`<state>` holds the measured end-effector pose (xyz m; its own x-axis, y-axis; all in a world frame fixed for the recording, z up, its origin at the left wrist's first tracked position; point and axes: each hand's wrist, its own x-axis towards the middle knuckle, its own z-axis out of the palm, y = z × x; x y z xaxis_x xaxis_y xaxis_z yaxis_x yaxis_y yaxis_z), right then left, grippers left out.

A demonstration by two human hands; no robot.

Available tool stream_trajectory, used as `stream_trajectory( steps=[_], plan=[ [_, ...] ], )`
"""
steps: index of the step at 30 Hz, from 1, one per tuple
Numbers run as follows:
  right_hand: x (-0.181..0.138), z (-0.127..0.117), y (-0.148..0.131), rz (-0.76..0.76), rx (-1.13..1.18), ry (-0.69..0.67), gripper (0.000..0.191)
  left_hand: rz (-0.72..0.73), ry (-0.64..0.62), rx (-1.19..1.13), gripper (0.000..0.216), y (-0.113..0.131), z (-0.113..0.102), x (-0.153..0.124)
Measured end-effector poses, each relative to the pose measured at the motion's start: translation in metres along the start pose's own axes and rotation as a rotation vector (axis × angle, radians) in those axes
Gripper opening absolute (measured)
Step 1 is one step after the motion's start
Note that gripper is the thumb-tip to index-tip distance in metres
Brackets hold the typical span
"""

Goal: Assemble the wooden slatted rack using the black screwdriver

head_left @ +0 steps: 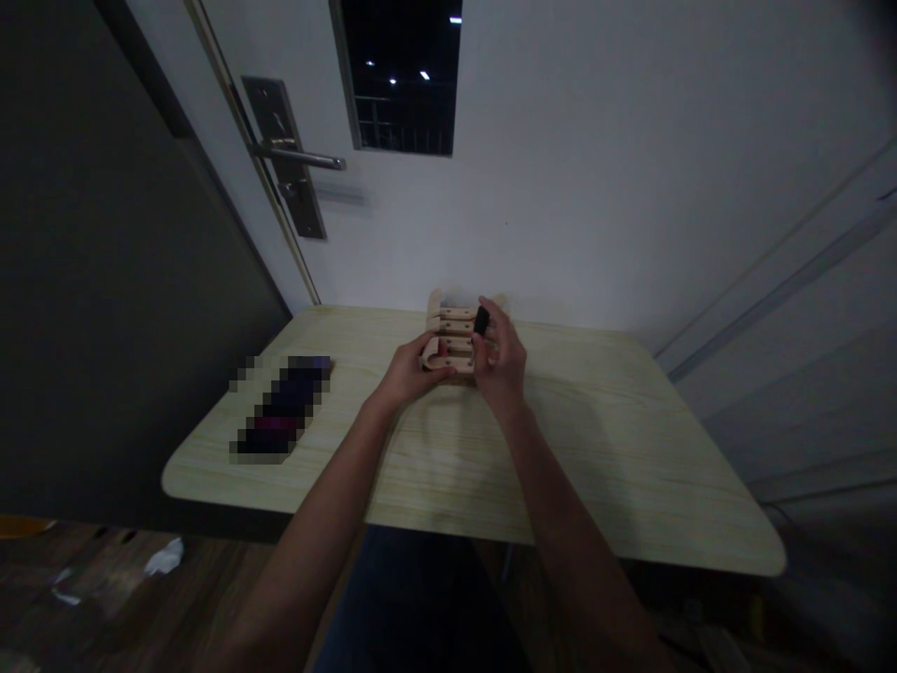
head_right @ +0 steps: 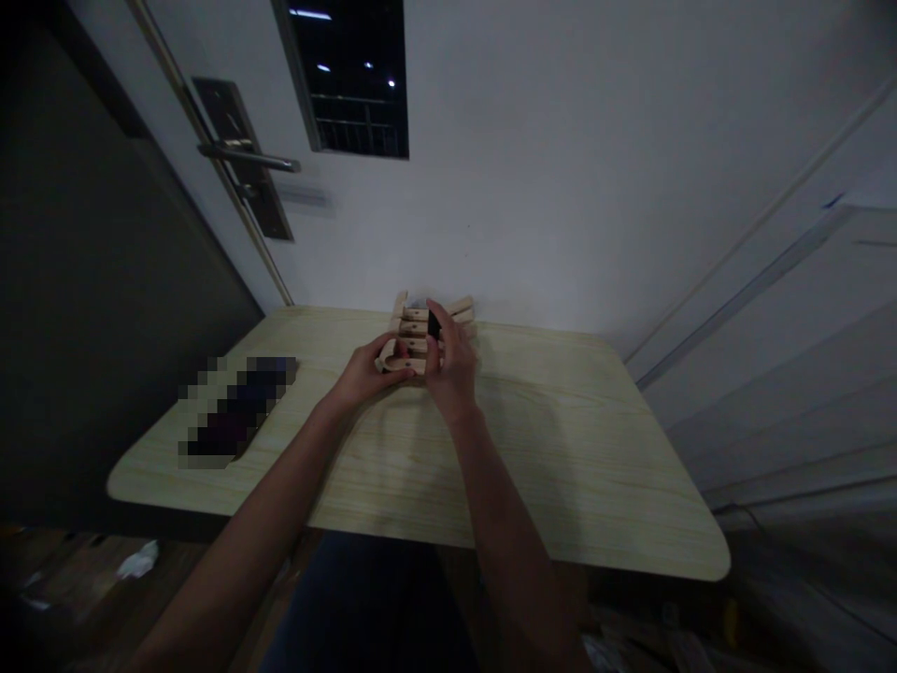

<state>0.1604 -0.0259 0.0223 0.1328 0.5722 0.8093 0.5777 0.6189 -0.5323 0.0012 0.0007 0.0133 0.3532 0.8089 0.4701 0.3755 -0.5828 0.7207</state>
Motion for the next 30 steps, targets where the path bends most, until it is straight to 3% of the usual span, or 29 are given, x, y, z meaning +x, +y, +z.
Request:
stream_trajectory(
  steps=[7, 17, 23, 30],
  plan=[
    [0.003, -0.003, -0.005, 0.034, -0.14, 0.073, 0.031, 0.004, 0.001, 0.019, 0.036, -0.002, 0.0, 0.0],
    [0.003, -0.005, 0.0, -0.04, 0.05, 0.02, 0.036, -0.014, 0.01, 0.008, 0.044, -0.002, 0.0, 0.001],
    [0.0, 0.001, 0.008, 0.055, 0.095, 0.04, 0.043, -0.012, -0.012, 0.012, 0.037, 0.0, 0.0, 0.001],
    [0.001, 0.004, 0.007, 0.032, 0.015, 0.06, 0.038, -0.025, 0.005, -0.004, 0.041, 0.001, 0.0, 0.001]
  ],
)
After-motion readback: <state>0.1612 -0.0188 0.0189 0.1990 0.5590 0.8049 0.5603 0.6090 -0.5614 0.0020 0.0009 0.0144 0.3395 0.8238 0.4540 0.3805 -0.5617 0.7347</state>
